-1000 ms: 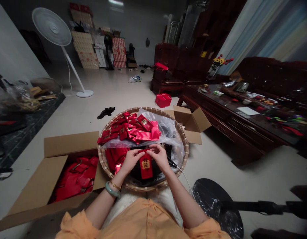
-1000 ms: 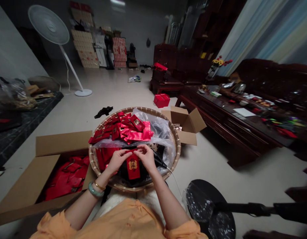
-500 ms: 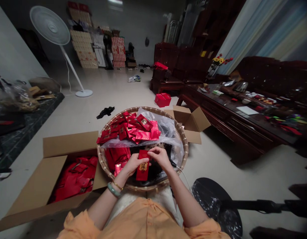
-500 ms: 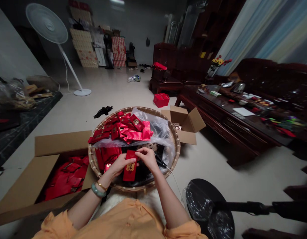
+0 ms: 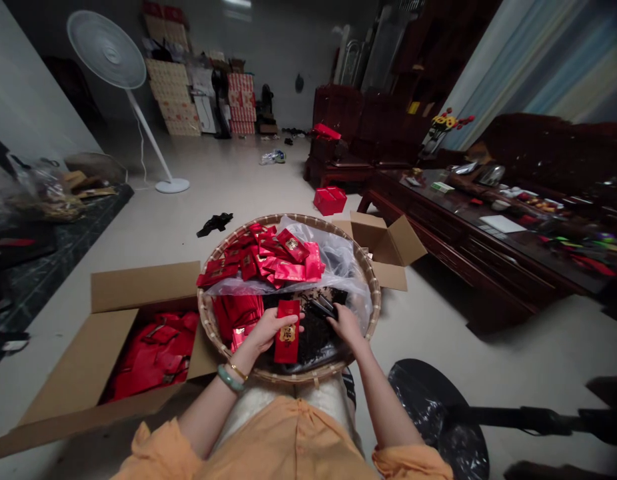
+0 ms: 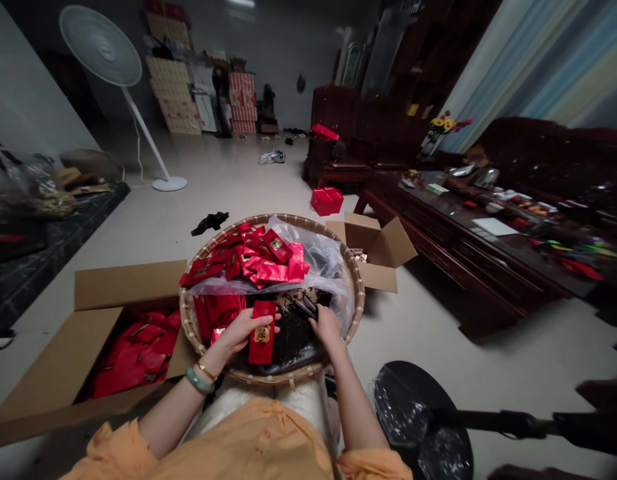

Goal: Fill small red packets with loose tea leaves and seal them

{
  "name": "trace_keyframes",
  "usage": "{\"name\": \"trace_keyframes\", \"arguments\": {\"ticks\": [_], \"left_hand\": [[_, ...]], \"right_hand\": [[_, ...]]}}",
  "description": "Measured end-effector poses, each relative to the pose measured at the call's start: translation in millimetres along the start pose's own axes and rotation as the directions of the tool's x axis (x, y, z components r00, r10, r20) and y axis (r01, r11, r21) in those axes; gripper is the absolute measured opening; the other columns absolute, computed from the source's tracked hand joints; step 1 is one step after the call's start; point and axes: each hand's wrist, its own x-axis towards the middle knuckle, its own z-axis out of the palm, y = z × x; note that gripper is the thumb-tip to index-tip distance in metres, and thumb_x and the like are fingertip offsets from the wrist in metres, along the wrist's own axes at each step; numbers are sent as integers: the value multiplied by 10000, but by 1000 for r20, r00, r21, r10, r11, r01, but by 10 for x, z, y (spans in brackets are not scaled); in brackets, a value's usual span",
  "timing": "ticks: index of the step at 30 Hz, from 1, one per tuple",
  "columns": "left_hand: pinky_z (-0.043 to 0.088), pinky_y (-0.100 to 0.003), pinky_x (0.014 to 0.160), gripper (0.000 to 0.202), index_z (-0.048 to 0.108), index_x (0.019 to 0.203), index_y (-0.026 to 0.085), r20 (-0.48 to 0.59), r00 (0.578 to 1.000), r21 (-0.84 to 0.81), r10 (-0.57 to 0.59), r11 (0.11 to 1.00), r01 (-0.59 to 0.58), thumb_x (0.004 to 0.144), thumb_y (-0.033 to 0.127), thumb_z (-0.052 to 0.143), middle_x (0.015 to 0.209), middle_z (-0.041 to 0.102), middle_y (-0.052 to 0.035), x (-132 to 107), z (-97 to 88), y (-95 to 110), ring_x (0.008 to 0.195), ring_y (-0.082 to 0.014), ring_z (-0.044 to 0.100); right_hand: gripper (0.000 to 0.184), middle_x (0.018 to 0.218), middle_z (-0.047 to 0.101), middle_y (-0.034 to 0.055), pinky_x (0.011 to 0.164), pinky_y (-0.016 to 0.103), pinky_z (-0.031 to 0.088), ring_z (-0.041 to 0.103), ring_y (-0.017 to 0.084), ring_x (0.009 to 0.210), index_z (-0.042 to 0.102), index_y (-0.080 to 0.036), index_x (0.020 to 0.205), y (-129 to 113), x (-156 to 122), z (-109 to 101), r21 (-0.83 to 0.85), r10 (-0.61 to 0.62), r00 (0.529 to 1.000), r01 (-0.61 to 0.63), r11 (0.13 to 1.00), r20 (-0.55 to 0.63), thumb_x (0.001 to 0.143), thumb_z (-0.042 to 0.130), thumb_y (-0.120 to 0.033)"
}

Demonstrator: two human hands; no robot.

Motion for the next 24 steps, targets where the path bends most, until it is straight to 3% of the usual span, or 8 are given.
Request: {"name": "trace_keyframes", "arguments": {"ticks": [4, 8, 11, 16, 20, 24], "left_hand": [[532, -275, 590, 463, 620, 924, 90, -24, 1000, 14, 0, 1000, 0, 559, 298, 814, 1017, 678, -174, 15, -39, -9, 704, -226, 692], [530, -289, 616, 480, 633, 923, 90, -34, 999, 60, 5, 998, -2, 537, 304, 820, 936, 702, -146, 64, -33, -46, 682, -224, 690], [525, -295, 650, 443, 650, 876, 80, -2, 1000, 111, 27, 993, -26, 528, 294, 818, 838, 713, -114, 80, -10, -63, 658, -214, 686], [527, -313, 637, 436, 645, 886, 76, 62, 998, 175, 18, 984, -29, 540, 285, 809, 777, 708, -99, 32, -18, -63, 659, -230, 686], [528, -306, 600, 434, 629, 891, 75, 78, 997, 192, 0, 981, -15, 561, 295, 803, 775, 704, -113, 10, -35, -59, 651, -234, 685], [522, -279, 586, 469, 620, 949, 78, 97, 995, 189, -12, 982, -7, 575, 300, 797, 881, 701, -145, 19, -38, -31, 644, -210, 683]], "right_hand": [[528, 1191, 598, 125, 943, 377, 412, 556, 256, 1093, 540, -143, 1206, -19, -7, -210, 376, -67, 996, 81, 923, -50, 708, 655, -276], [587, 1181, 615, 87, 935, 382, 429, 572, 251, 1064, 556, -171, 1206, -224, -104, -514, 603, -285, 956, 184, 776, 74, 666, 707, -343], [587, 1123, 646, 80, 913, 377, 438, 587, 258, 1015, 597, -163, 1164, -452, -176, -672, 594, -382, 913, 229, 771, 143, 624, 744, -340], [442, 994, 700, 65, 839, 377, 467, 623, 271, 916, 667, -152, 1060, -711, -223, -765, 544, -396, 893, 228, 808, 214, 646, 714, -300], [373, 958, 714, 44, 821, 363, 472, 636, 271, 894, 697, -170, 1009, -767, -216, -778, 543, -421, 876, 241, 804, 235, 660, 695, -303], [370, 954, 717, 36, 822, 362, 472, 636, 278, 909, 700, -175, 1013, -744, -182, -734, 533, -400, 889, 233, 814, 223, 666, 680, -302]]}}
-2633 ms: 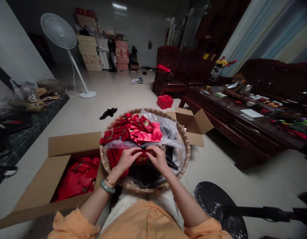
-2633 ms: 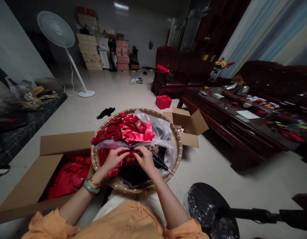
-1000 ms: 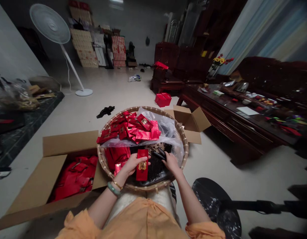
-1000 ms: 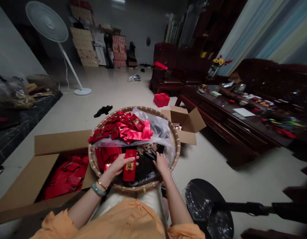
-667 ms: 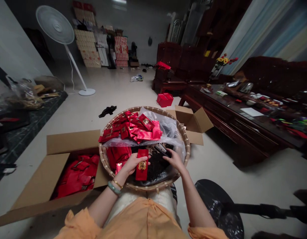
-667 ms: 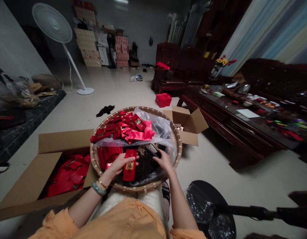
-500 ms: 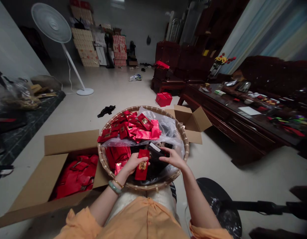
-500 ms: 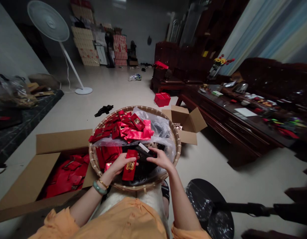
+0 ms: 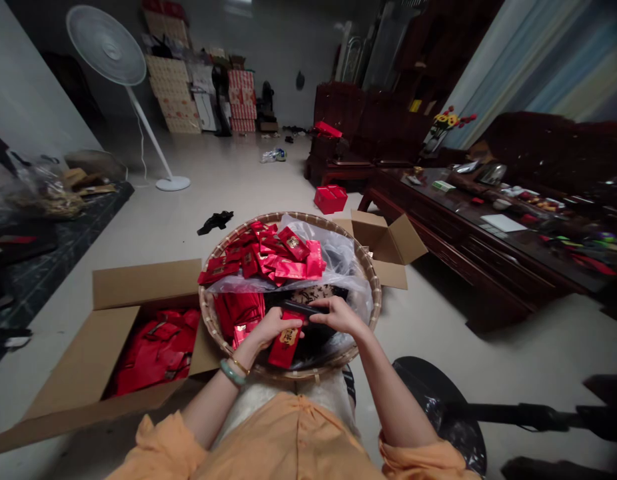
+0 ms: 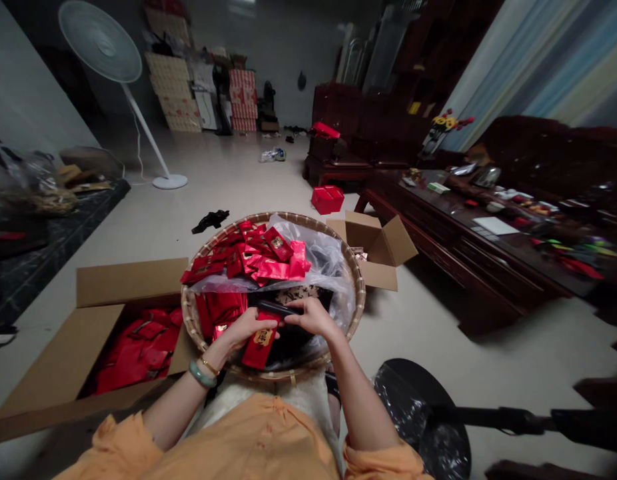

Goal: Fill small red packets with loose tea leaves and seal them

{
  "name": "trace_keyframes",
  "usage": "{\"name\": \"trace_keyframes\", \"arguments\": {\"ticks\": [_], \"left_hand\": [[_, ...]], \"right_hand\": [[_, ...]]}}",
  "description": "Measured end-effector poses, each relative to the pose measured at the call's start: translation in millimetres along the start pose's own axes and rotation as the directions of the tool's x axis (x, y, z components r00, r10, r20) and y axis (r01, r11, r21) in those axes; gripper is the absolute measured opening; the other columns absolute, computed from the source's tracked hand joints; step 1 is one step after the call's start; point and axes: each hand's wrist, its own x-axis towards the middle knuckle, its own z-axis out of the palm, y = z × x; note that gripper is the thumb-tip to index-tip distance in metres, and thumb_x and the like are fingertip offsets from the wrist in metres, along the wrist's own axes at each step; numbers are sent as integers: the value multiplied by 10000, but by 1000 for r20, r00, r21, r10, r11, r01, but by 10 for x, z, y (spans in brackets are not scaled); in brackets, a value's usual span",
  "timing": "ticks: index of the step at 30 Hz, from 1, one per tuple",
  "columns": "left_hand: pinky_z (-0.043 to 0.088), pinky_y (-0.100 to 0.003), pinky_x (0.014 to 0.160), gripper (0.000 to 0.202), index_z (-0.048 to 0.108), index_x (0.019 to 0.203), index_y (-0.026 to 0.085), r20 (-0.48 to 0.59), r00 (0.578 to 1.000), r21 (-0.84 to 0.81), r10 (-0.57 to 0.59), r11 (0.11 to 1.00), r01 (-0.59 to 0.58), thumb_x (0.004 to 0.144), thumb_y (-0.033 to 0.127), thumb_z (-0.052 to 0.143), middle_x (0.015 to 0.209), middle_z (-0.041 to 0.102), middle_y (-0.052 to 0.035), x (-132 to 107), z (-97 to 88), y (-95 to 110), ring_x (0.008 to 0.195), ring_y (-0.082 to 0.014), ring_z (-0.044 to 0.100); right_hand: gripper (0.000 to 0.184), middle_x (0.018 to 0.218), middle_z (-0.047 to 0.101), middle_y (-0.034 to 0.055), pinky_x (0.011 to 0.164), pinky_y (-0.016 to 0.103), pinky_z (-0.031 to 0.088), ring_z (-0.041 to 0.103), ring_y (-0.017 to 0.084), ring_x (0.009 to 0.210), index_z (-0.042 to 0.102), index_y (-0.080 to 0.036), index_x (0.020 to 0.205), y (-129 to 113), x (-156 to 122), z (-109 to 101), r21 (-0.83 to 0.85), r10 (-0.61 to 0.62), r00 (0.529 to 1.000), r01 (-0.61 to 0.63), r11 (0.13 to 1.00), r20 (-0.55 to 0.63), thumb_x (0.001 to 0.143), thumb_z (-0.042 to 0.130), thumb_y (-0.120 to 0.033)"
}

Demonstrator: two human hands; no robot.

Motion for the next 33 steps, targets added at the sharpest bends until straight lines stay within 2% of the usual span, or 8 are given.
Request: {"name": "trace_keyframes", "arguments": {"ticks": [6, 15, 19, 23, 26, 30, 33], "left_hand": [[522, -288, 634, 490, 603, 961, 85, 69, 995, -40, -68, 997, 71, 558, 273, 808, 974, 683, -170, -26, -67, -4, 729, -228, 688], [531, -290, 631, 526, 570, 989, 103, 61, 995, -14, -73, 997, 74, 552, 262, 814, 958, 687, -163, -68, -118, -80, 702, -215, 687], [539, -284, 612, 528, 568, 994, 97, 56, 993, 23, -106, 994, 105, 562, 277, 811, 943, 689, -168, -80, -175, -176, 694, -211, 687], [545, -290, 614, 532, 569, 1003, 93, 59, 994, 47, -93, 995, 90, 574, 301, 804, 955, 684, -173, -99, -213, -238, 704, -215, 688], [542, -283, 600, 525, 555, 1010, 98, 53, 996, 55, -76, 996, 73, 607, 348, 781, 952, 684, -176, -116, -185, -193, 676, -208, 687], [526, -258, 539, 489, 532, 1009, 119, -11, 999, 45, -32, 998, 33, 692, 457, 689, 939, 687, -163, -108, -102, -98, 623, -193, 682], [527, -257, 533, 493, 527, 995, 124, -38, 999, 66, -7, 998, 10, 655, 417, 732, 880, 694, -135, -87, -52, -76, 605, -186, 676]], "right_hand": [[389, 986, 710, 41, 846, 375, 472, 637, 273, 920, 693, -174, 1033, 122, 47, 15, 61, 65, 995, -60, 996, -74, 666, 674, -301], [366, 970, 713, 42, 853, 367, 465, 633, 274, 928, 697, -162, 1016, 172, 61, -2, 36, 50, 995, -47, 998, -82, 682, 665, -310], [382, 1001, 705, 37, 859, 373, 465, 622, 276, 964, 688, -182, 1041, 199, 48, -15, 36, 57, 992, -53, 998, -113, 684, 670, -314], [381, 991, 707, 34, 860, 383, 466, 625, 274, 945, 693, -183, 1028, 212, 50, -5, 45, 69, 991, -64, 997, -117, 679, 676, -335], [373, 974, 709, 35, 857, 376, 467, 629, 266, 922, 696, -178, 1018, 193, 57, 2, 55, 57, 992, -51, 997, -112, 685, 671, -345], [361, 957, 712, 36, 846, 363, 469, 629, 262, 921, 697, -178, 1014, 177, 60, 11, 43, 40, 993, -36, 998, -108, 692, 666, -339], [365, 957, 712, 35, 849, 367, 468, 630, 262, 918, 695, -175, 1017, 196, 54, 23, 34, 47, 992, -44, 998, -115, 692, 667, -338]]}}
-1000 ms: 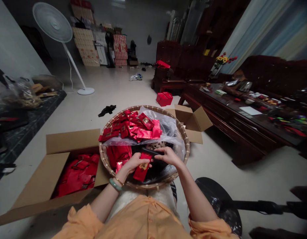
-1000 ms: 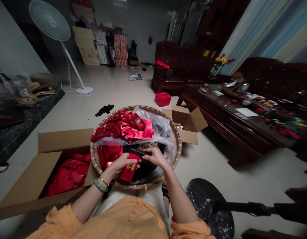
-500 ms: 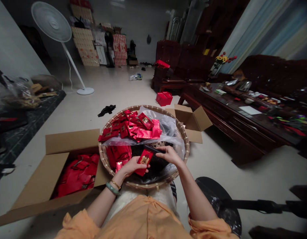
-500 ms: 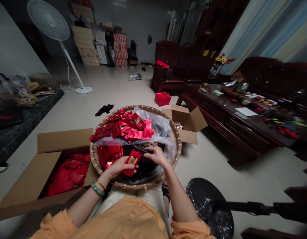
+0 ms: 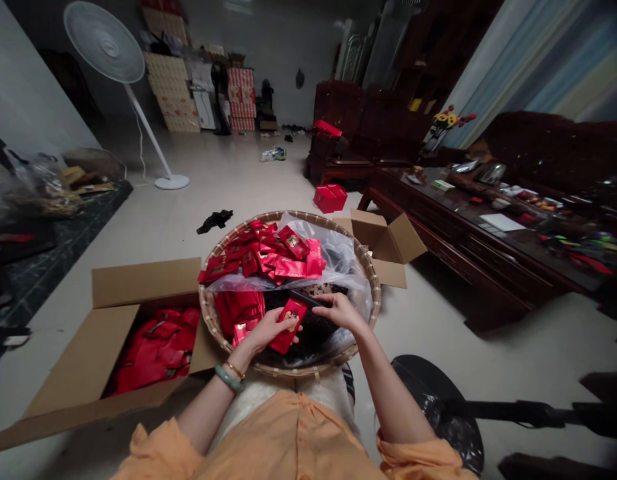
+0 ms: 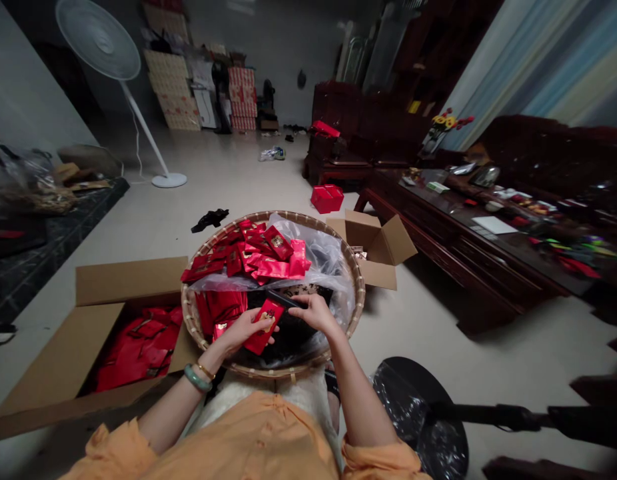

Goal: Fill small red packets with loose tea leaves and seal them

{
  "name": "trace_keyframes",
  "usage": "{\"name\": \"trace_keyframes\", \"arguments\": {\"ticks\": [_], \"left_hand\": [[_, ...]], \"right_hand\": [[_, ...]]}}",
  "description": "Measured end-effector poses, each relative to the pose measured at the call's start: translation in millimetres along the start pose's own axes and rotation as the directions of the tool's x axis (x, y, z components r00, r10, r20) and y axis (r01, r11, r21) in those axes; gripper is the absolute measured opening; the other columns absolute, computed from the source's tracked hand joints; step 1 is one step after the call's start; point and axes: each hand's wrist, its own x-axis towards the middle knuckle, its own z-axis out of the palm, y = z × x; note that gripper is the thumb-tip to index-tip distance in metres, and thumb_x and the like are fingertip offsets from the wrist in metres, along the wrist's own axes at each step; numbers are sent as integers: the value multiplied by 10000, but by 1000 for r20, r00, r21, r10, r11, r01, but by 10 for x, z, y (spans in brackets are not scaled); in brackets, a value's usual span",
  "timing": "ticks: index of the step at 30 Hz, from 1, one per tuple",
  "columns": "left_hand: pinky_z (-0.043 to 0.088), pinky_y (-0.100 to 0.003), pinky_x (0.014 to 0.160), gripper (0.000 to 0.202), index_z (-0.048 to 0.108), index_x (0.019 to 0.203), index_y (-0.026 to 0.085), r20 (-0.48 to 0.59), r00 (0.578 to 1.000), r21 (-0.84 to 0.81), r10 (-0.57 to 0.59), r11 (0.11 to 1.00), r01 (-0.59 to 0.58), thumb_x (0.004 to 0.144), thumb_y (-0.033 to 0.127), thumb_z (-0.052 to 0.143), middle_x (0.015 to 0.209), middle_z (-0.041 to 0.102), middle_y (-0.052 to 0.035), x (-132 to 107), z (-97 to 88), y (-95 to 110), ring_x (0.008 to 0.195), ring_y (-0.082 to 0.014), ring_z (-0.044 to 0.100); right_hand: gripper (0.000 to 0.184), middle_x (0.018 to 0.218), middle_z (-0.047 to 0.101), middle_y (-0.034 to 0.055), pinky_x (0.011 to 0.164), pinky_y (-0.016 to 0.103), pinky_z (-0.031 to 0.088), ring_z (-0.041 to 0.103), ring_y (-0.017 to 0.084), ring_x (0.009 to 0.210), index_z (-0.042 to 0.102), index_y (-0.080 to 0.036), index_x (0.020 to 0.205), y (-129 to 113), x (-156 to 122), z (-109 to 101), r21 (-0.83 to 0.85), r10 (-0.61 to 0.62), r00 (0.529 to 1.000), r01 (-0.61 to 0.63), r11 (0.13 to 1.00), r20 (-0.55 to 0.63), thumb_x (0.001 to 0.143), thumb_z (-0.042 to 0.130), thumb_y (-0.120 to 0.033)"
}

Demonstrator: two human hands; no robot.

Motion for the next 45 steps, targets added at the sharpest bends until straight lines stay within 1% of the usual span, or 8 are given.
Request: {"name": "trace_keyframes", "arguments": {"ticks": [4, 7, 13, 17, 22, 29, 38, 45], "left_hand": [[528, -259, 504, 536, 530, 949, 133, -47, 999, 59, 15, 998, -12, 534, 307, 823, 801, 684, -68, 11, 32, -15, 567, -185, 666], [529, -264, 495, 544, 530, 938, 138, -60, 998, 82, 14, 997, -9, 510, 289, 832, 778, 675, -42, 12, 33, -15, 550, -187, 663], [524, -254, 554, 474, 542, 952, 115, -24, 999, 57, 27, 998, -26, 611, 351, 771, 822, 705, -118, 63, 13, 17, 612, -189, 680], [521, -261, 560, 471, 554, 938, 111, -34, 999, 45, 34, 998, -33, 601, 352, 777, 863, 708, -144, 101, 10, 14, 608, -196, 683], [520, -266, 563, 461, 556, 937, 123, -59, 998, 53, 33, 998, -30, 609, 365, 770, 876, 709, -137, 99, 8, 13, 621, -208, 687], [498, -240, 531, 479, 570, 902, 109, -72, 996, 39, 52, 998, -49, 563, 365, 793, 830, 707, -127, 70, 78, 90, 587, -195, 679], [501, -257, 534, 502, 554, 935, 110, -48, 998, 1, 39, 999, -39, 580, 385, 780, 823, 704, -126, 72, 73, 79, 568, -185, 667], [470, -235, 470, 539, 532, 986, 118, -21, 1000, -73, 2, 997, -3, 705, 570, 621, 761, 704, -123, 100, 43, 72, 518, -175, 650]], "right_hand": [[382, 973, 710, 41, 866, 382, 461, 629, 271, 930, 693, -168, 1023, 26, -11, 7, 14, 6, 1000, -5, 1000, -2, 688, 671, -350], [378, 968, 711, 44, 868, 391, 458, 627, 280, 937, 697, -171, 1012, 22, -15, 6, 2, 17, 1000, -17, 1000, -11, 685, 672, -357], [355, 932, 719, 25, 844, 379, 467, 635, 264, 904, 698, -189, 1007, -18, -22, 43, -6, 17, 1000, -17, 1000, -15, 685, 666, -336], [361, 948, 713, 33, 834, 366, 473, 628, 257, 914, 694, -185, 1002, -36, -30, 17, 41, 8, 1000, -8, 999, 4, 674, 677, -336], [535, 979, 690, 71, 651, 310, 512, 641, 213, 773, 604, -154, 1153, -17, -49, -128, 171, 100, 994, -93, 981, -32, 689, 656, -414], [411, 1006, 697, 60, 875, 372, 458, 619, 256, 947, 680, -166, 1029, -50, -38, 8, 42, 14, 999, -13, 999, -30, 651, 704, -324], [367, 984, 708, 50, 888, 387, 445, 630, 265, 935, 689, -167, 1023, -50, -5, 73, 4, 0, 998, 1, 1000, -64, 694, 664, -328], [384, 1017, 694, 62, 887, 372, 439, 614, 252, 956, 679, -161, 1023, 3, 14, 48, -12, -21, 996, 20, 1000, -86, 682, 678, -337]]}}
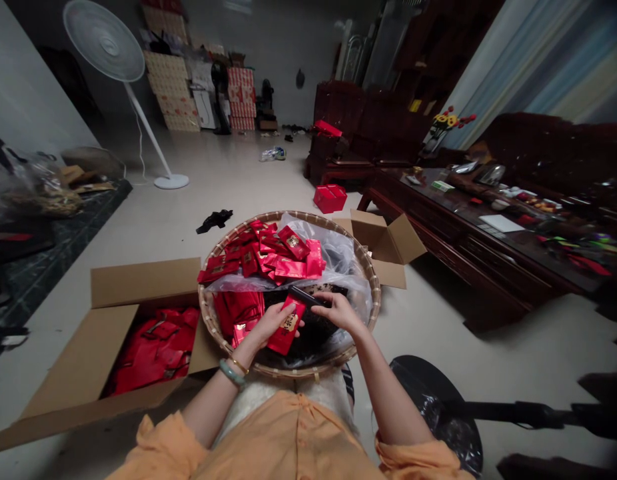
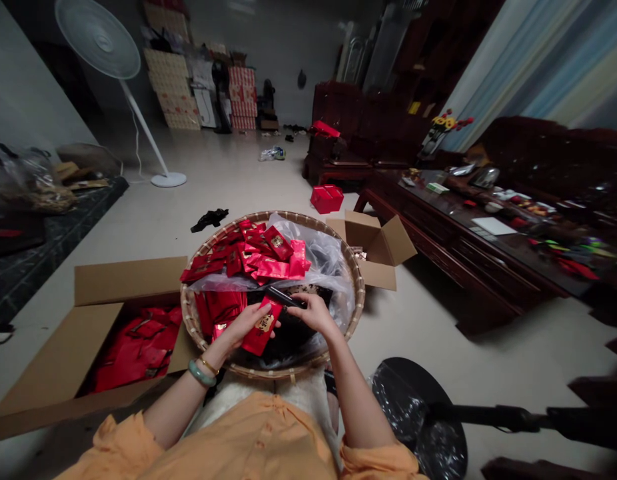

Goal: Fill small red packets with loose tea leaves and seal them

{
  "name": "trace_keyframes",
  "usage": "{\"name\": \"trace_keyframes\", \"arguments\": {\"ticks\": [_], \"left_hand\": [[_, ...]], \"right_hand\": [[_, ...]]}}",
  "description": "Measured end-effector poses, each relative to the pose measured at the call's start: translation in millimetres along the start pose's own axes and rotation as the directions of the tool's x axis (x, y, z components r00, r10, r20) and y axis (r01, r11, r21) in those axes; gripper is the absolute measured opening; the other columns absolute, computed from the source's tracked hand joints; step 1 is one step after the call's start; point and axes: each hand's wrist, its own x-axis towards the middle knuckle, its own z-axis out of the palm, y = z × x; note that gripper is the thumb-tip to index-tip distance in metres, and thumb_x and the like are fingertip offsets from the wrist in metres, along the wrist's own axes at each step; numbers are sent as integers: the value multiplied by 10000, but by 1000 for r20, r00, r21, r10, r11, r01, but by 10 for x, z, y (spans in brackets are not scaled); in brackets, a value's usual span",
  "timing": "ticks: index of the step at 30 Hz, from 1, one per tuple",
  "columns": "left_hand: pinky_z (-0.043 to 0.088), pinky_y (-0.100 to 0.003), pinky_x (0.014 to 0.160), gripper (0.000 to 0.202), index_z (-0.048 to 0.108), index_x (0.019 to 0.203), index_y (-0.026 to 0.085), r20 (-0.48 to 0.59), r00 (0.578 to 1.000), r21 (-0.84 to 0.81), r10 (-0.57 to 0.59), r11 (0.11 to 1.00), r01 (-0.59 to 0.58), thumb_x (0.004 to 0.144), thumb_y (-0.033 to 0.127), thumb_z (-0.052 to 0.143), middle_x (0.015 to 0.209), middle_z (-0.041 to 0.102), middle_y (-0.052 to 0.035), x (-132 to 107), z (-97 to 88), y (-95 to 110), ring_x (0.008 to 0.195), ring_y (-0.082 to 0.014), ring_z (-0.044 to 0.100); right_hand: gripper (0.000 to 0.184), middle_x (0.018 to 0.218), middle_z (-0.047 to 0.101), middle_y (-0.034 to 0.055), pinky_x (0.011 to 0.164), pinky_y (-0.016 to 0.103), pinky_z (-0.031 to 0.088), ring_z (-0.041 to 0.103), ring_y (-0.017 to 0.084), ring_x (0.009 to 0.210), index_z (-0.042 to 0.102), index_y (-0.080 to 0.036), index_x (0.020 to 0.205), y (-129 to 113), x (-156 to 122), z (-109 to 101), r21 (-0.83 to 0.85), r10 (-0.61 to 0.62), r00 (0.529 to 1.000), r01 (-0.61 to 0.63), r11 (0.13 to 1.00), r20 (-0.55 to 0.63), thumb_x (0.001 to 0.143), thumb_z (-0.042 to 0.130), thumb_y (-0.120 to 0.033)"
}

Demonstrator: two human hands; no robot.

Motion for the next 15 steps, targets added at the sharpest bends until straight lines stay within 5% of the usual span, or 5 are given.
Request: {"name": "trace_keyframes", "arguments": {"ticks": [5, 15], "left_hand": [[475, -261, 449, 654, 568, 996, 91, 23, 997, -104, -71, 992, 73, 786, 682, 383, 744, 704, -143, 30, -59, -28, 517, -198, 650], [493, -278, 488, 577, 575, 1005, 71, 61, 996, -103, -68, 992, 74, 857, 579, 345, 749, 706, -156, 80, -111, -95, 525, -202, 654]], "right_hand": [[356, 1008, 696, 65, 870, 367, 448, 621, 249, 934, 681, -165, 1023, -7, 11, 7, -7, -10, 1000, 10, 1000, -19, 701, 658, -316], [312, 963, 708, 55, 829, 346, 457, 631, 249, 910, 692, -170, 992, -98, -14, 9, -12, -71, 997, 71, 997, -13, 717, 642, -309]]}}
